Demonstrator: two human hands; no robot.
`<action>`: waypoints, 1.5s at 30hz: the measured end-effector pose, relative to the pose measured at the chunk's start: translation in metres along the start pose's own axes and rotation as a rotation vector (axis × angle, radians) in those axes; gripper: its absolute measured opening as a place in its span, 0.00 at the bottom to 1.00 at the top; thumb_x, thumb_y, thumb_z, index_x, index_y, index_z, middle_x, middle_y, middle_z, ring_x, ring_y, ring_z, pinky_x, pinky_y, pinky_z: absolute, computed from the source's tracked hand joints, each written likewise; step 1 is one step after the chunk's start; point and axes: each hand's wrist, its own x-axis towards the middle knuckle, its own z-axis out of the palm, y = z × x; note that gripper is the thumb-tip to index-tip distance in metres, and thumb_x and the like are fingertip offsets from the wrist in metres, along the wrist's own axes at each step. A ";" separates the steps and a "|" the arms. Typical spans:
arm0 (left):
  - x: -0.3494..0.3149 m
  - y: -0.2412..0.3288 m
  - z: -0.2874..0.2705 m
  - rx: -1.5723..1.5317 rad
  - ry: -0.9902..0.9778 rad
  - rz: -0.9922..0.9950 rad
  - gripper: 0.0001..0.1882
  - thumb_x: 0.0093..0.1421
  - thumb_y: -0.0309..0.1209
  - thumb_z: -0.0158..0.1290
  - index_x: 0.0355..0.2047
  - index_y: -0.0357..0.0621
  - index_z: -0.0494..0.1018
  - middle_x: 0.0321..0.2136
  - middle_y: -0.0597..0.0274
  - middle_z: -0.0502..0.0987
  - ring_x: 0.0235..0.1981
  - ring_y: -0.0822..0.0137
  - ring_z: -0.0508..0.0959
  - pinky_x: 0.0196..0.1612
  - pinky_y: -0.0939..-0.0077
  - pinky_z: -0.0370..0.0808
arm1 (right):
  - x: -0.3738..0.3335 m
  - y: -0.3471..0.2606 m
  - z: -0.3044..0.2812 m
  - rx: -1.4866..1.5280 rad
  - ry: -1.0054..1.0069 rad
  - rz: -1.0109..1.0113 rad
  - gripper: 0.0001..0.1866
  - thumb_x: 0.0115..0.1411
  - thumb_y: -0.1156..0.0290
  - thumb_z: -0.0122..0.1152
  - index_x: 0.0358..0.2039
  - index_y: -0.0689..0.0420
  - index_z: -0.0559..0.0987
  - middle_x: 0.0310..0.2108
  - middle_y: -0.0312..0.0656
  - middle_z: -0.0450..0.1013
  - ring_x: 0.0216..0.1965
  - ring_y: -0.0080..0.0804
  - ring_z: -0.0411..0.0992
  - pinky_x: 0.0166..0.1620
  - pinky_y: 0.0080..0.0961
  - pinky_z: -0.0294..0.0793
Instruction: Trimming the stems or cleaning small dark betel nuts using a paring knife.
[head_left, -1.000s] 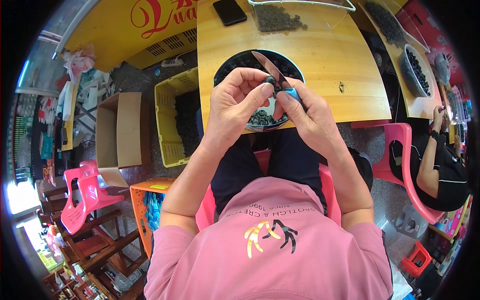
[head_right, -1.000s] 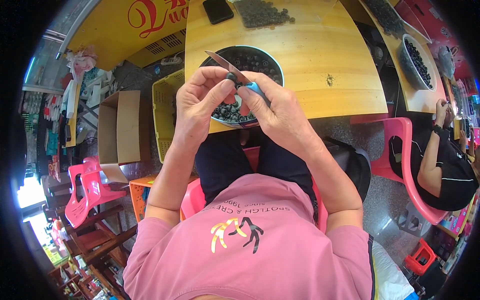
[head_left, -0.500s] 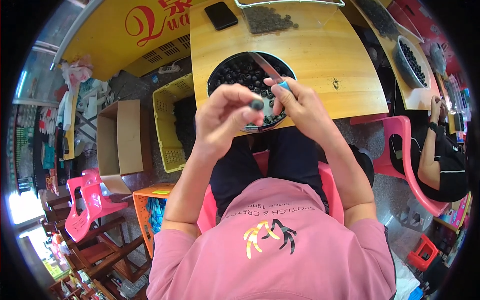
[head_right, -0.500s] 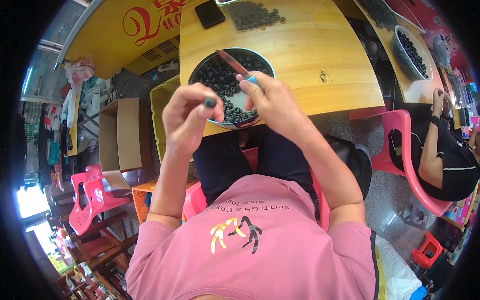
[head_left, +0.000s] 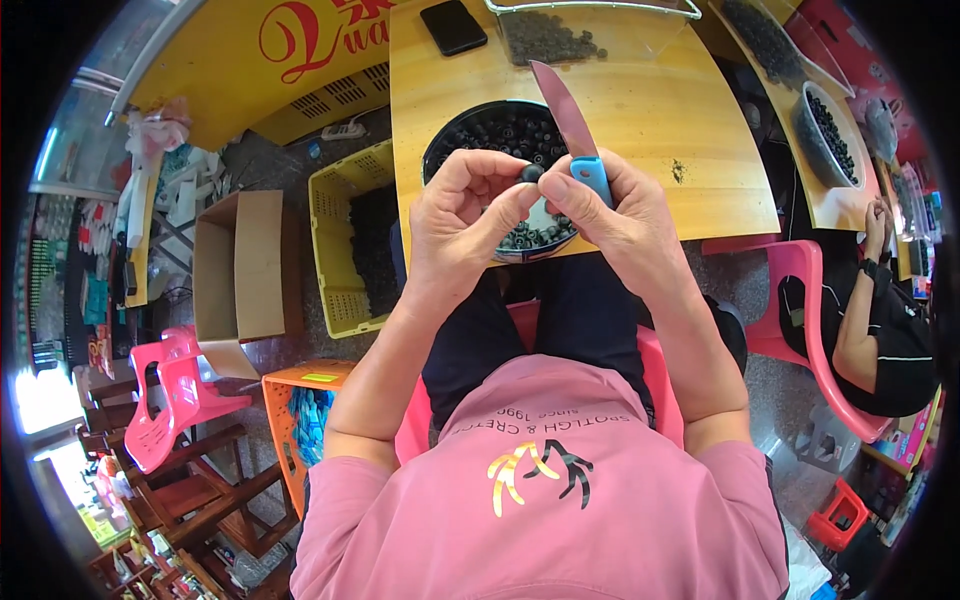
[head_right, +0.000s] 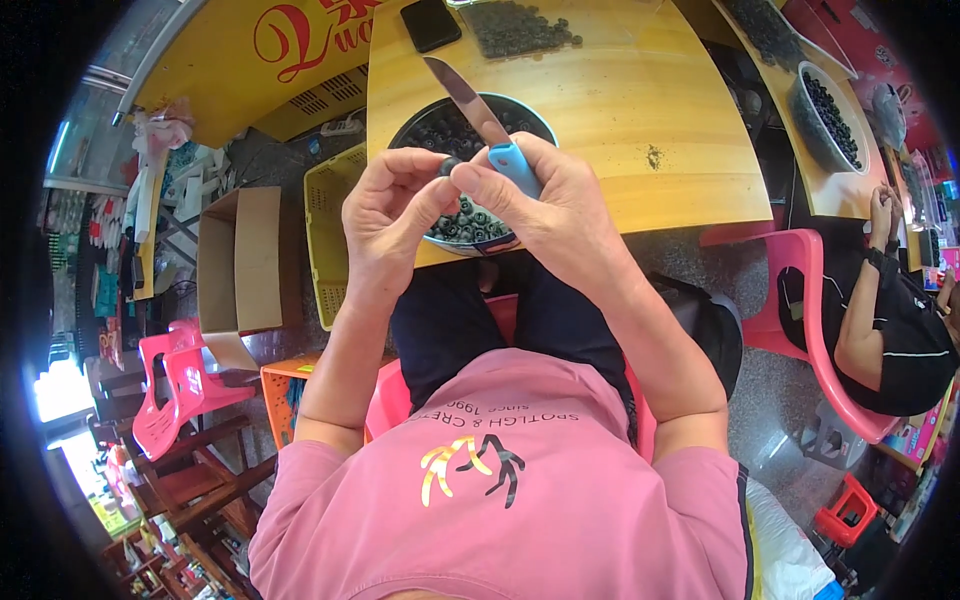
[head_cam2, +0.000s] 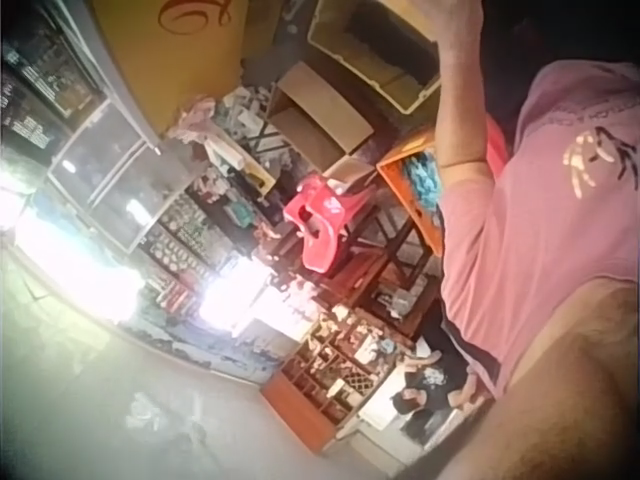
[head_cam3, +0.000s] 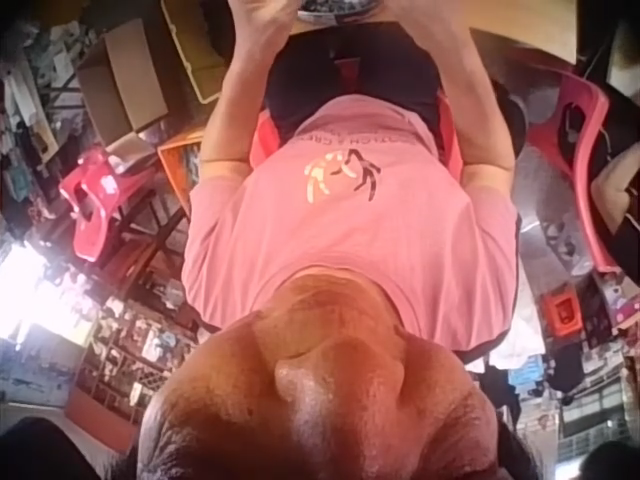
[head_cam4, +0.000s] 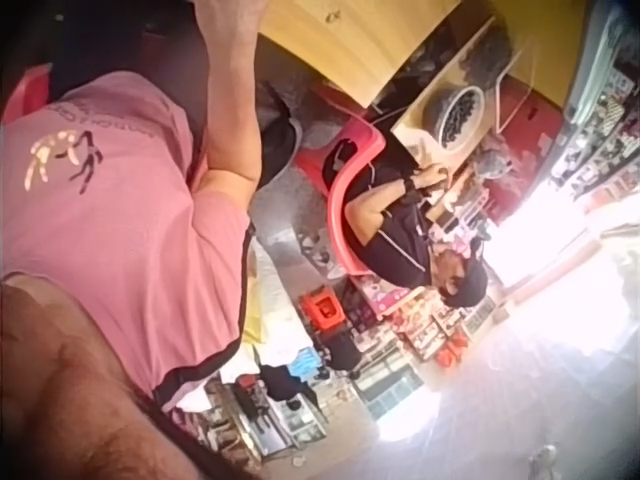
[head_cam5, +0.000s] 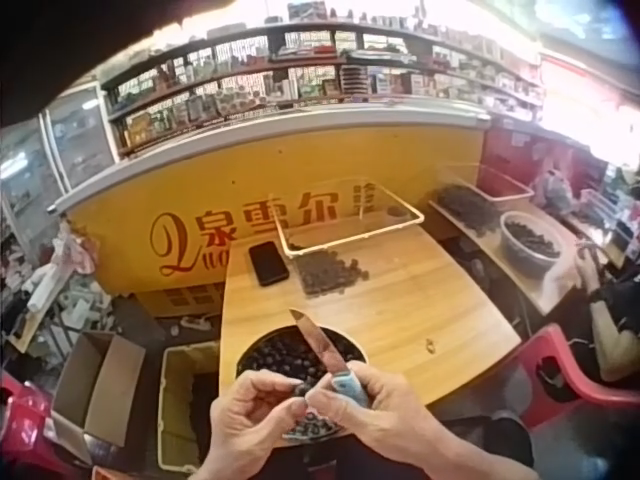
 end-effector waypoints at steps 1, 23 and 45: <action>-0.001 0.000 0.001 -0.001 0.001 0.000 0.10 0.59 0.20 0.57 0.41 0.36 0.71 0.36 0.63 0.76 0.36 0.76 0.77 0.42 0.83 0.74 | 0.001 0.001 0.002 0.002 0.008 -0.036 0.13 0.62 0.61 0.62 0.35 0.58 0.78 0.26 0.28 0.70 0.26 0.11 0.62 0.28 0.10 0.60; 0.000 -0.013 -0.003 -0.163 -0.068 -0.045 0.10 0.61 0.24 0.55 0.43 0.36 0.73 0.37 0.60 0.79 0.36 0.75 0.77 0.41 0.81 0.76 | 0.004 0.006 -0.005 0.436 -0.120 0.166 0.12 0.65 0.62 0.56 0.36 0.58 0.77 0.25 0.33 0.73 0.17 0.11 0.61 0.21 0.11 0.58; 0.003 -0.015 0.000 -0.087 -0.085 0.046 0.11 0.60 0.19 0.55 0.44 0.35 0.72 0.37 0.63 0.75 0.38 0.74 0.77 0.43 0.82 0.74 | 0.008 0.006 -0.003 0.386 -0.060 0.170 0.12 0.65 0.61 0.57 0.35 0.58 0.77 0.24 0.32 0.71 0.18 0.11 0.61 0.20 0.10 0.59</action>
